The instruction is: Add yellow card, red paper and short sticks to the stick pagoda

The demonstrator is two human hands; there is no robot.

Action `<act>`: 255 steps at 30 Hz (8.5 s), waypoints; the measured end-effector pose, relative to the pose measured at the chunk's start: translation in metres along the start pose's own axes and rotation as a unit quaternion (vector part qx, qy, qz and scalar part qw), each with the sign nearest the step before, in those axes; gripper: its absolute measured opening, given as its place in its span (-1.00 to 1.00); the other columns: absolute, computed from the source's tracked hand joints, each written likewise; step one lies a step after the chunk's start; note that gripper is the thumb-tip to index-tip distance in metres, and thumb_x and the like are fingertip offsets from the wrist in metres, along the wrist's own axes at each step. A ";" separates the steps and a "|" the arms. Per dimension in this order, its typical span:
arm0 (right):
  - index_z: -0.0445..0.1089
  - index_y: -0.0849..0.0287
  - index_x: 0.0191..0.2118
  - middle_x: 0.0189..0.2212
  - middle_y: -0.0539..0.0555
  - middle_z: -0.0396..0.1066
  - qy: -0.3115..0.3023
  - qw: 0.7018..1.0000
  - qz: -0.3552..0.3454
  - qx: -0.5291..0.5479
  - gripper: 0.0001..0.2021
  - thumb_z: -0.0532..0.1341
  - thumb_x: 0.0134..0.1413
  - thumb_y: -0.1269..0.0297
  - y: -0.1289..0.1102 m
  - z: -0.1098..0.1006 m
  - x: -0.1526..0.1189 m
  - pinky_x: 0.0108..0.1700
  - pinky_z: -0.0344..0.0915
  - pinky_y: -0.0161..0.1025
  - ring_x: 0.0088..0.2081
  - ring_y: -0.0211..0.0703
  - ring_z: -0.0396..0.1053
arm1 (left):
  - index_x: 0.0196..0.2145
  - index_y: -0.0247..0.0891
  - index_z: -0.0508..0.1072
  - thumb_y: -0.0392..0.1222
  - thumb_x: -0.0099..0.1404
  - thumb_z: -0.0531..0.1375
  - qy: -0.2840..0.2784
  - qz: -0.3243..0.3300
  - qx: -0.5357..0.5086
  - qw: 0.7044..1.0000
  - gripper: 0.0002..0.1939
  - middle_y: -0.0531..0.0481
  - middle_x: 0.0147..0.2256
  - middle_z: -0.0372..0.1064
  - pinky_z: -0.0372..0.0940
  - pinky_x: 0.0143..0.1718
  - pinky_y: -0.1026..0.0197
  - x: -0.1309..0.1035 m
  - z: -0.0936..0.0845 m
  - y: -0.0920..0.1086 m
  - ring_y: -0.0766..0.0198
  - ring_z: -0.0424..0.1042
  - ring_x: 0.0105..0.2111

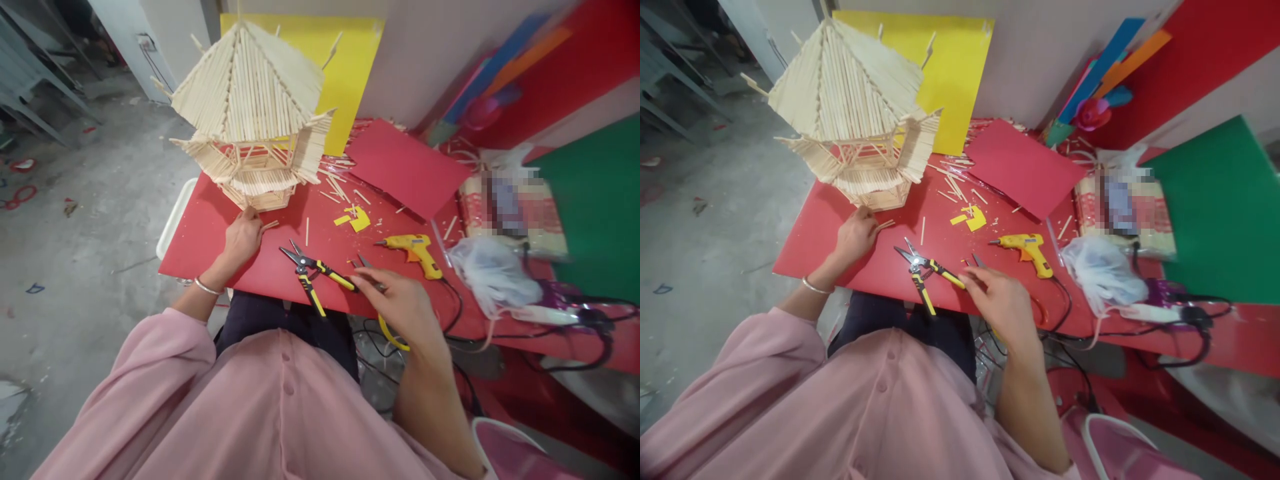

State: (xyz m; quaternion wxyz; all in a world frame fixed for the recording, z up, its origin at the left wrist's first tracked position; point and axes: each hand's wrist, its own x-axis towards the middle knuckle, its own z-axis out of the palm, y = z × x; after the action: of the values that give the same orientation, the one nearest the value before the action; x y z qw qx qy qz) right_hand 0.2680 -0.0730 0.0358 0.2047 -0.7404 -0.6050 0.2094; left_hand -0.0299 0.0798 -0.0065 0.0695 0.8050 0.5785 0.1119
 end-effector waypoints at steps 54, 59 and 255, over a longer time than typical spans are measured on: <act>0.60 0.02 -0.11 -0.19 0.05 0.64 -0.104 0.969 -0.156 0.159 -0.79 0.26 0.16 0.26 -0.096 0.109 0.074 -0.03 0.44 -0.15 -0.18 -0.09 0.57 | -0.32 -0.07 0.68 -0.11 0.35 0.26 0.110 0.052 -0.233 0.965 -0.82 -0.05 -0.05 0.61 0.31 -0.01 -0.05 -0.052 0.042 -0.002 0.07 0.45 -0.07; 0.59 0.08 -0.08 -0.16 0.11 0.59 -0.105 0.962 -0.209 0.144 -0.76 0.32 0.12 0.26 -0.100 0.107 0.072 -0.03 0.40 -0.17 -0.15 -0.10 0.52 | -0.34 -0.05 0.68 -0.19 0.33 0.24 0.071 0.029 -0.271 0.960 -0.82 -0.04 -0.02 0.59 0.26 0.05 -0.10 -0.051 0.037 -0.001 0.03 0.43 -0.02; 0.27 0.25 0.30 0.06 0.20 0.47 -0.145 0.946 -0.011 0.289 -0.12 0.19 -0.32 0.30 -0.031 0.050 -0.031 0.13 0.40 0.00 0.08 0.15 0.44 | -0.53 -0.30 0.41 -0.14 0.25 0.24 -0.203 -0.022 -0.553 0.808 -0.76 0.13 -0.65 0.19 0.02 -0.61 0.35 -0.024 -0.031 0.058 0.47 0.10 -0.67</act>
State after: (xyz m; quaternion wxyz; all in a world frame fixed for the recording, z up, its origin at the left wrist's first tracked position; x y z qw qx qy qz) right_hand 0.2094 -0.0947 0.0136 0.3228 -0.6041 -0.5499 0.4780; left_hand 0.0076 0.0381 0.0348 0.6209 0.6223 0.4088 0.2453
